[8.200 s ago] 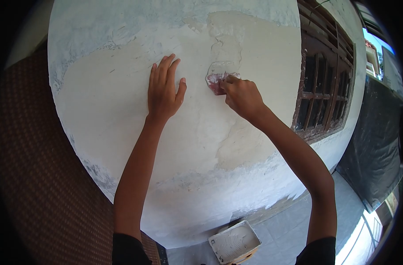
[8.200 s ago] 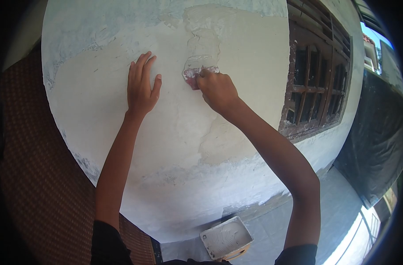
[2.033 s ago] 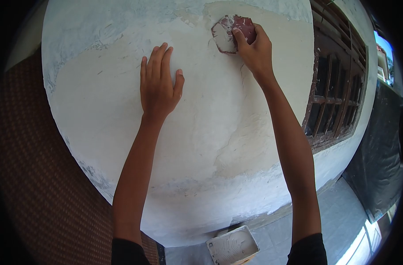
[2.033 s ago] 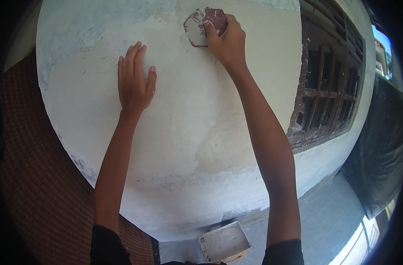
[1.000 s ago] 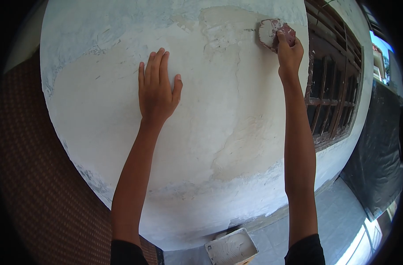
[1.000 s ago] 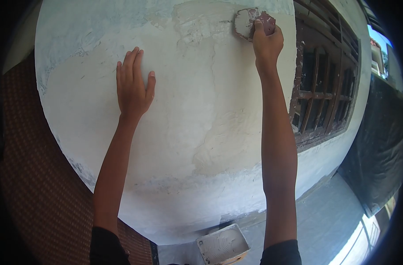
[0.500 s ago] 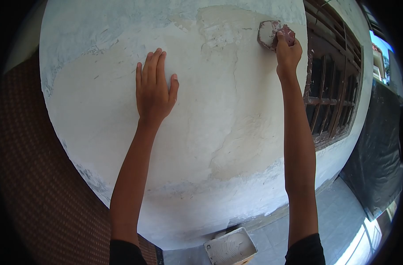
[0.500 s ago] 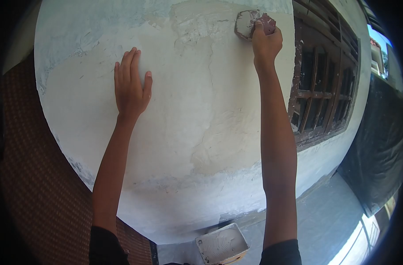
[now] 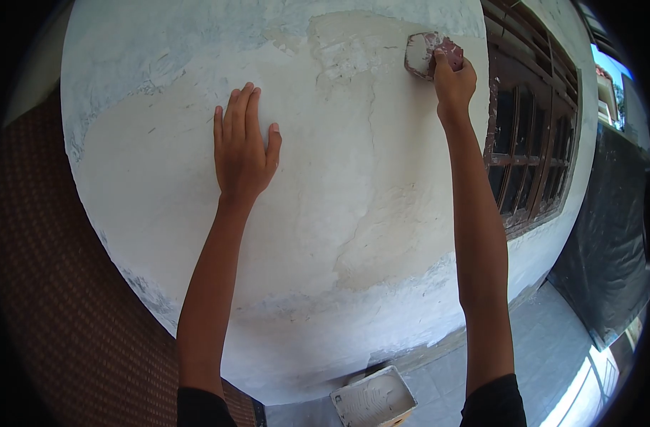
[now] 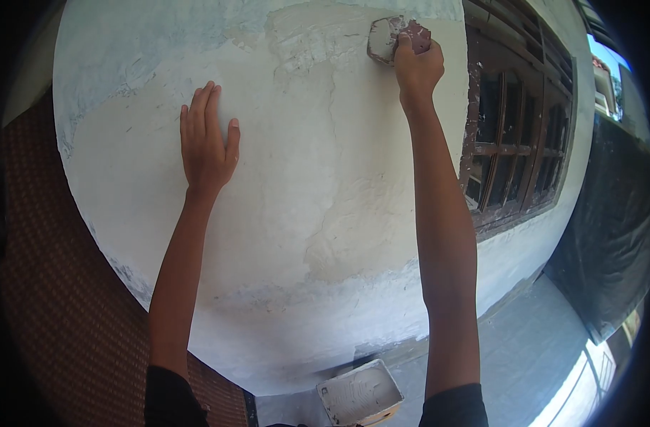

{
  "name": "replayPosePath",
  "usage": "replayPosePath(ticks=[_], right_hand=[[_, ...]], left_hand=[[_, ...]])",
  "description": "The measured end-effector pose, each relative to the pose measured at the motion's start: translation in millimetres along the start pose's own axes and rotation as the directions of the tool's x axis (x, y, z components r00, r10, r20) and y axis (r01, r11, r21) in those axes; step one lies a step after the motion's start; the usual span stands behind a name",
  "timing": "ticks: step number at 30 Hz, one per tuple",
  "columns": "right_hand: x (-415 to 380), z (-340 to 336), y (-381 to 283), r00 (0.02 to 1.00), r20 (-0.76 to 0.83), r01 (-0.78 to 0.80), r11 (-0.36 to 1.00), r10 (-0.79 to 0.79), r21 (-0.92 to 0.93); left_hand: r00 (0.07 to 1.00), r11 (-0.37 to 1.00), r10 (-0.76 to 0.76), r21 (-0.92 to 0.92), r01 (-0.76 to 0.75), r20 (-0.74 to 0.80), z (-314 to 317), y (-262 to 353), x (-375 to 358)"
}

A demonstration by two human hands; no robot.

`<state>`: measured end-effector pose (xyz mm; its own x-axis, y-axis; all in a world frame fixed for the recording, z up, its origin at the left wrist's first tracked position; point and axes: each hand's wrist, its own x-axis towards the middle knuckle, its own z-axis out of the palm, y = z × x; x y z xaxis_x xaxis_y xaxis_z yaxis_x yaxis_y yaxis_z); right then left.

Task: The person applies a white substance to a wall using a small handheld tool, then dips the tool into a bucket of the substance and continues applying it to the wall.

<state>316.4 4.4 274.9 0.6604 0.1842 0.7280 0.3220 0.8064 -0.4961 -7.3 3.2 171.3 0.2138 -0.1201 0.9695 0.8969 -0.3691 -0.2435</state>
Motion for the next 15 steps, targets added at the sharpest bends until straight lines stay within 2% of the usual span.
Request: replayPosePath(ticks=[1,2,4,5,6,8,9,10,12,13,14,15], right_hand=[[-1.2,0.6,-2.2,1.0,0.002,0.012,0.993,-0.012,0.118],[-4.1,1.3,-2.8,1.0,0.0,0.014,0.993,-0.014,0.119],[-16.6,1.3,-4.0,0.965,0.209,0.171,0.984,-0.159,-0.043],[-19.0,-0.2,-8.1,0.967,0.209,0.184,0.964,-0.143,-0.194],[-16.0,-2.4,-6.6,0.968,0.21,0.182,0.964,-0.14,-0.196],[-3.1,-5.7,-3.9,0.999,0.04,0.007,0.998,-0.005,-0.058],[-0.2,-4.3,-0.1,0.999,0.05,0.013,0.999,-0.015,0.046],[-5.2,-2.6,-3.6,0.999,0.049,0.013,0.999,-0.016,0.045],[-17.3,-1.5,-8.2,0.96,0.204,0.228,0.955,-0.19,-0.188],[-15.8,-3.5,-11.3,0.977,0.188,0.148,0.958,-0.103,-0.244],[-11.9,-6.2,-9.9,0.977,0.188,0.147,0.958,-0.101,-0.246],[-5.0,-8.5,-9.0,0.994,0.093,0.074,0.99,-0.062,-0.124]], left_hand=[[1.0,1.0,-0.001,-0.01,0.001,-0.001,-0.1,-0.3,1.3],[1.0,1.0,0.0,-0.01,0.0,-0.003,0.0,-1.1,1.5],[1.0,1.0,0.005,-0.001,-0.005,-0.003,1.4,-1.7,0.6],[1.0,1.0,0.005,-0.003,-0.005,-0.002,1.6,-0.8,0.6],[1.0,1.0,0.003,-0.005,-0.003,0.002,1.3,-0.5,0.4],[1.0,1.0,0.002,-0.001,-0.002,0.0,-0.1,-1.9,0.9],[1.0,1.0,0.001,0.002,-0.001,-0.003,-0.1,-1.6,1.4],[1.0,1.0,0.0,0.001,0.0,-0.002,0.4,-0.2,1.1],[1.0,1.0,0.001,0.001,-0.001,0.004,0.6,-0.3,0.7],[1.0,1.0,-0.003,0.008,0.003,0.004,0.5,-0.6,0.6],[1.0,1.0,-0.003,0.006,0.003,0.006,0.5,0.2,-0.1],[1.0,1.0,-0.009,-0.002,0.009,0.008,0.1,0.6,-0.5]])
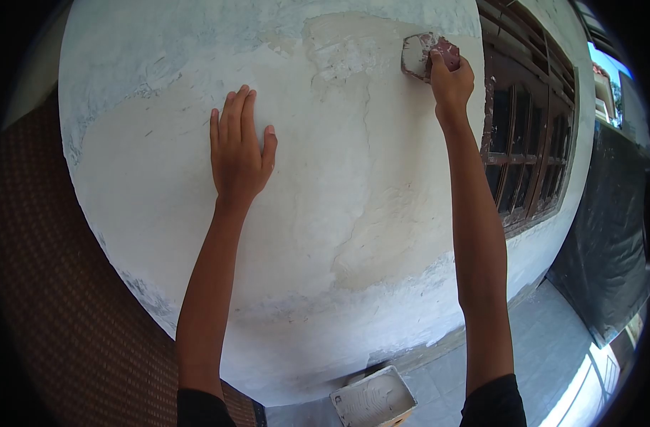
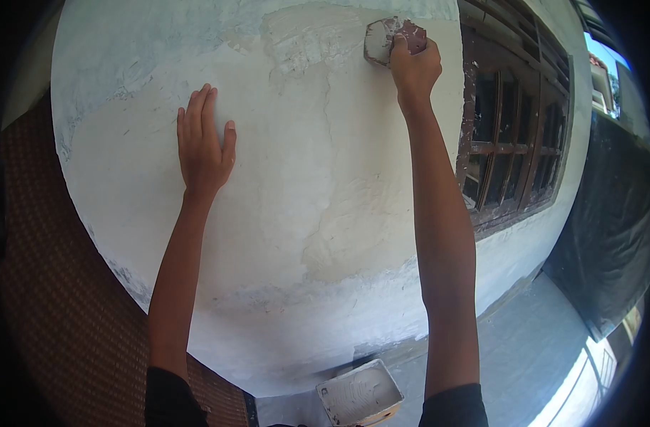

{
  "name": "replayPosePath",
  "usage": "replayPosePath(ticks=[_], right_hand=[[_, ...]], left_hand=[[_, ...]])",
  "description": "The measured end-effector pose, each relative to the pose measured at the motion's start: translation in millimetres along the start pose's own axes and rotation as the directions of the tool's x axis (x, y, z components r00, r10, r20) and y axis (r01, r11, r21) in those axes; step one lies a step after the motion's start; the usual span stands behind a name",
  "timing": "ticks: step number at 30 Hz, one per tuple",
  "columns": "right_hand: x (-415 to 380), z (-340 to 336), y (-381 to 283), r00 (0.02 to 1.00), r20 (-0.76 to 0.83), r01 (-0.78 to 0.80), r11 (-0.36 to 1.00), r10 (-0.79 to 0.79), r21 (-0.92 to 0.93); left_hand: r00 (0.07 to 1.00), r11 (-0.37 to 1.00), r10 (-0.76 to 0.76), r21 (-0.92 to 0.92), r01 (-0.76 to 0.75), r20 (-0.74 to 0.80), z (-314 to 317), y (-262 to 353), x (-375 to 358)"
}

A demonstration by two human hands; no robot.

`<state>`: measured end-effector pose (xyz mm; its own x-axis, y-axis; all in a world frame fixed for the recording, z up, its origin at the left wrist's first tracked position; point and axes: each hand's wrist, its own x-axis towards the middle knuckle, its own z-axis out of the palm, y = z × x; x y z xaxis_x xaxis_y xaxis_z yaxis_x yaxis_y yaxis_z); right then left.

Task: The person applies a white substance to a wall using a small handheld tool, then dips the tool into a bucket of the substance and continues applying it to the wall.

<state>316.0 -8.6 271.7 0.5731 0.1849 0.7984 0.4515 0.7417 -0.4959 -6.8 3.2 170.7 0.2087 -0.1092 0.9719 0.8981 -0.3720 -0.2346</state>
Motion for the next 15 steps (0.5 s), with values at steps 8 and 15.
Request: replayPosePath(ticks=[8,15], right_hand=[[3.5,-1.2,4.7,0.999,0.032,0.007,1.0,-0.006,-0.023],[14.4,-6.6,26.7,0.999,-0.03,-0.014,0.998,0.016,0.059]], left_hand=[[1.0,1.0,0.005,0.002,-0.005,-0.017,-0.1,-1.2,0.6],[1.0,1.0,0.004,-0.007,-0.004,-0.012,0.5,-0.4,0.2]])
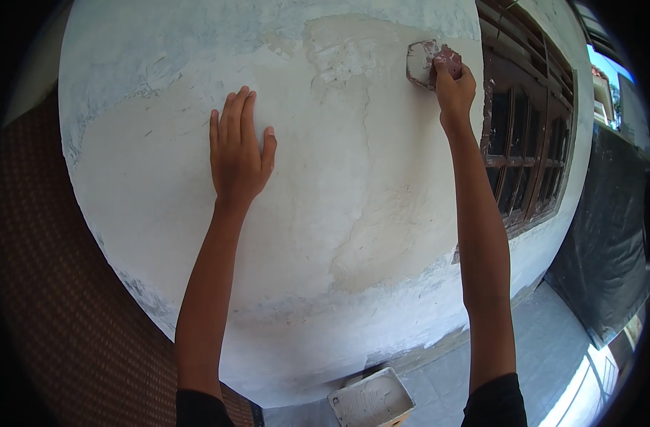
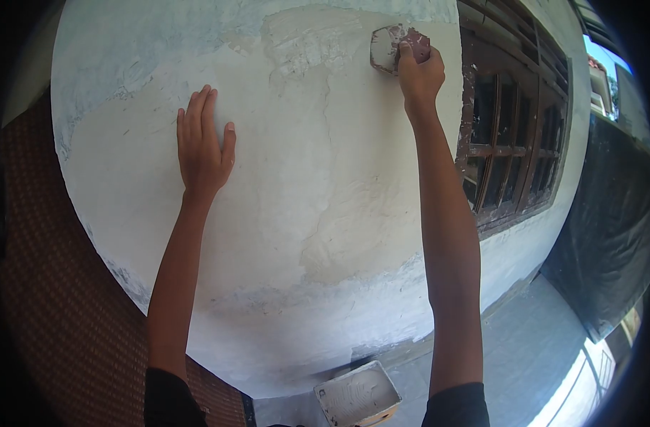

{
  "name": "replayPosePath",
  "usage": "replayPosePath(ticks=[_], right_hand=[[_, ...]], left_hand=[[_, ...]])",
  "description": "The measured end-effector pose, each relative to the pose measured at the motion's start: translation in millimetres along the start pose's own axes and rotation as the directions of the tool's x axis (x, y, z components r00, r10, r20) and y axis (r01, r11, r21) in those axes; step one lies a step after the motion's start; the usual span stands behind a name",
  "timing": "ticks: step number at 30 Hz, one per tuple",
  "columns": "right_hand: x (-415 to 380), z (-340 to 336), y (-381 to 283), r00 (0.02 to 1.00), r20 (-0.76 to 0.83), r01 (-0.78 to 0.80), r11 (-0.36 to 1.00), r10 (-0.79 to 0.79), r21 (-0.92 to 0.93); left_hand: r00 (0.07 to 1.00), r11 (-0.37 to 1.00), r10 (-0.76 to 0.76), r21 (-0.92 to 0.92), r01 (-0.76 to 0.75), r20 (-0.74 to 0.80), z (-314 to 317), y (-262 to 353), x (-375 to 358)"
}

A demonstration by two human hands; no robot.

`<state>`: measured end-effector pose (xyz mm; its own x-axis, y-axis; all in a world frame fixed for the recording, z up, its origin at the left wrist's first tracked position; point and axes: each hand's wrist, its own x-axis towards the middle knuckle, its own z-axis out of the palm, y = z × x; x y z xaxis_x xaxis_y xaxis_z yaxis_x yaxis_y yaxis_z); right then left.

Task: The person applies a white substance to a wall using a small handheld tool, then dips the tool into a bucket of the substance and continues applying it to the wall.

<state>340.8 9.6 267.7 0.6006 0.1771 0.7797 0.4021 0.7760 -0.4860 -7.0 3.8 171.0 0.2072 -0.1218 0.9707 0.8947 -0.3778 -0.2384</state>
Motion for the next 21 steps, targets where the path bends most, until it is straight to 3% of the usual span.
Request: replayPosePath(ticks=[3,5,6,8,10,12,13,14,16,18,20,21], right_hand=[[0.4,-1.9,-2.5,0.997,-0.071,-0.024,0.992,0.032,0.121],[-7.7,1.3,-1.4,0.972,0.14,0.192,0.981,-0.186,-0.029],[-6.5,-0.7,-1.4,0.973,0.14,0.191,0.981,-0.185,-0.031],[6.1,-5.6,3.7,0.998,-0.048,-0.044,0.999,0.045,0.024],[13.5,-9.0,9.4,0.996,-0.066,-0.06,0.997,0.064,0.058],[2.6,-7.8,6.9,0.997,0.058,0.04,0.986,-0.05,0.159],[-1.0,-5.9,9.3,0.986,0.082,0.146,0.989,-0.143,-0.025],[-0.8,-8.2,9.1,0.986,0.083,0.145,0.989,-0.142,-0.028],[1.4,-12.8,2.8,0.993,-0.113,-0.044,0.999,0.044,0.005],[0.2,-14.0,-5.7,0.982,-0.147,-0.113,0.991,0.122,0.067],[-0.3,-11.5,-0.4,0.996,0.057,0.054,0.982,-0.065,0.179],[-1.5,-8.8,3.0,0.985,0.103,0.137,0.989,-0.142,0.056]], left_hand=[[1.0,1.0,-0.002,0.003,0.002,0.005,-0.4,-1.5,1.5],[1.0,1.0,0.0,-0.002,0.0,0.008,0.4,-0.6,0.9],[1.0,1.0,0.002,0.006,-0.002,0.005,0.5,-0.6,0.9],[1.0,1.0,0.002,0.018,-0.002,0.001,-0.4,-0.2,0.0],[1.0,1.0,-0.001,0.007,0.001,0.003,-1.1,0.6,1.0],[1.0,1.0,0.0,0.003,0.0,-0.001,-0.4,-1.2,1.4],[1.0,1.0,0.003,-0.003,-0.003,-0.001,0.1,-0.9,0.5],[1.0,1.0,0.002,-0.005,-0.002,0.001,0.3,-0.2,0.1],[1.0,1.0,0.005,0.007,-0.005,-0.003,-0.6,-0.4,0.7],[1.0,1.0,0.005,0.01,-0.005,-0.003,-1.2,-0.3,0.9],[1.0,1.0,0.005,0.008,-0.005,0.001,-0.9,0.1,1.2],[1.0,1.0,0.006,0.005,-0.006,-0.002,-0.7,-0.4,1.2]])
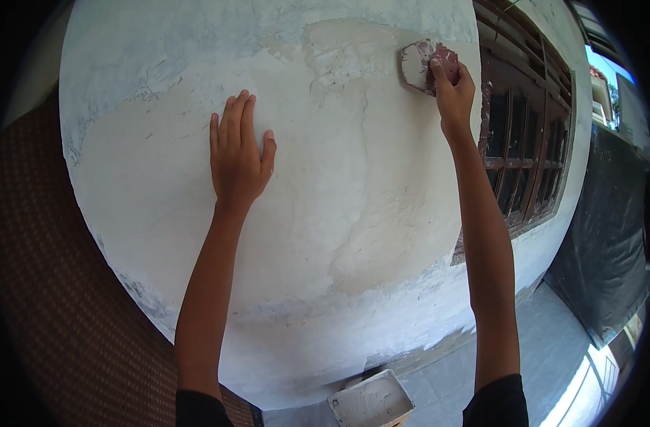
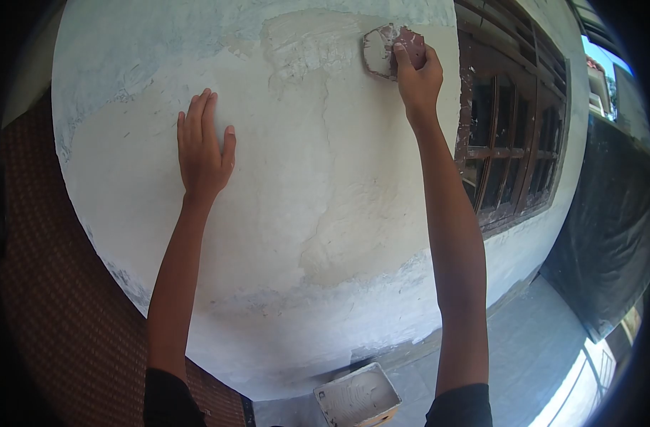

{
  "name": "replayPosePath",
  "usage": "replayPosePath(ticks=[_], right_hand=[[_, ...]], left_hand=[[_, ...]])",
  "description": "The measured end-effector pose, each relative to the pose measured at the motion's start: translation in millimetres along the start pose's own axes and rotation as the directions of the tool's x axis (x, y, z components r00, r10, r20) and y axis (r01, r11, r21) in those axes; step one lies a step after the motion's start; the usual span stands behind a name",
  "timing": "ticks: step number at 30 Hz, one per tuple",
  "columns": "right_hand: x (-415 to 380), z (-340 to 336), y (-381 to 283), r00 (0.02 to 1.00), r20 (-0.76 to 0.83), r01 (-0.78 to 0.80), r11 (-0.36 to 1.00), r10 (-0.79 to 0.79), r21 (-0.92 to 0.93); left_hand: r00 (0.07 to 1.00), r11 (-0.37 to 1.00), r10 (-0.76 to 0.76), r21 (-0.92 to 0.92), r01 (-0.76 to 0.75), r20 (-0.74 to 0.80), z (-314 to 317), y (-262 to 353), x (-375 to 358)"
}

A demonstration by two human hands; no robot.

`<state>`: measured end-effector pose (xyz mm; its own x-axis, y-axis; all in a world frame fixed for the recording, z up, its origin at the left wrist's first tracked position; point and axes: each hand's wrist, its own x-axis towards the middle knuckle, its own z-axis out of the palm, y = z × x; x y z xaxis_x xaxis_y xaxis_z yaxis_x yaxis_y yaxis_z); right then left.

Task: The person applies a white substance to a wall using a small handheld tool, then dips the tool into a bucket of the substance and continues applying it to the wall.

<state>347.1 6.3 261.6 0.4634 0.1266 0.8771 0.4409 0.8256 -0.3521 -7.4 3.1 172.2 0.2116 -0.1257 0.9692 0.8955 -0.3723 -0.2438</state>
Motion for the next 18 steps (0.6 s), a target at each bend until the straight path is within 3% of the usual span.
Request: replayPosePath(ticks=[1,3,4,5,7,9,11,12,13,15,16,17,18], right_hand=[[2.7,-1.0,2.1,1.0,0.001,-0.001,1.0,0.001,-0.002],[10.1,-4.8,4.8,0.95,-0.243,-0.207,0.978,0.198,-0.009],[14.1,-9.1,4.8,0.918,-0.35,-0.191,0.981,0.185,0.017],[16.7,-10.0,5.8,0.919,-0.349,-0.188,0.982,0.183,0.02],[15.1,-13.8,0.9,0.916,-0.362,-0.097,0.969,0.176,0.227],[6.9,-12.6,-10.0,0.935,-0.323,-0.061,0.963,0.147,0.262],[7.3,-12.3,-5.0,0.995,-0.099,0.006,0.998,-0.012,-0.067],[14.9,-15.3,5.8,0.98,-0.195,-0.073,0.982,0.038,-0.176],[17.0,-22.0,9.9,0.98,-0.194,-0.074,0.981,0.038,-0.178],[23.4,-30.0,17.3,0.892,-0.377,-0.12,0.934,0.251,0.337],[13.1,-31.5,3.3,0.949,-0.235,-0.103,0.912,0.21,0.398],[3.7,-26.9,-2.3,0.95,-0.234,-0.102,0.911,0.209,0.399],[-5.3,-21.0,-6.9,0.996,0.022,-0.09,0.931,0.088,0.353]], left_hand=[[1.0,1.0,0.001,-0.002,-0.001,-0.002,0.1,-0.1,-0.4],[1.0,1.0,-0.003,-0.007,0.004,0.005,-0.1,1.0,-0.7],[1.0,1.0,-0.006,-0.007,0.006,0.007,-0.6,0.6,-0.4],[1.0,1.0,-0.006,-0.004,0.006,0.003,-0.8,-0.2,0.3],[1.0,1.0,-0.002,0.005,0.002,0.002,0.0,0.5,-0.3],[1.0,1.0,0.0,0.001,0.0,0.002,0.4,0.1,0.0],[1.0,1.0,0.001,0.003,-0.001,0.007,-0.5,-0.2,-0.9],[1.0,1.0,0.002,-0.002,-0.002,0.006,-0.7,-0.6,-0.4],[1.0,1.0,0.003,-0.008,-0.003,0.006,-0.7,-0.2,-0.6],[1.0,1.0,0.001,0.018,-0.001,0.001,-0.9,1.8,-0.8],[1.0,0.999,0.002,0.046,-0.002,-0.005,-1.1,1.6,0.1],[1.0,0.999,0.0,0.047,0.0,-0.007,-1.4,1.2,0.5],[1.0,0.999,-0.002,0.042,0.002,-0.008,-1.3,1.3,1.1]])
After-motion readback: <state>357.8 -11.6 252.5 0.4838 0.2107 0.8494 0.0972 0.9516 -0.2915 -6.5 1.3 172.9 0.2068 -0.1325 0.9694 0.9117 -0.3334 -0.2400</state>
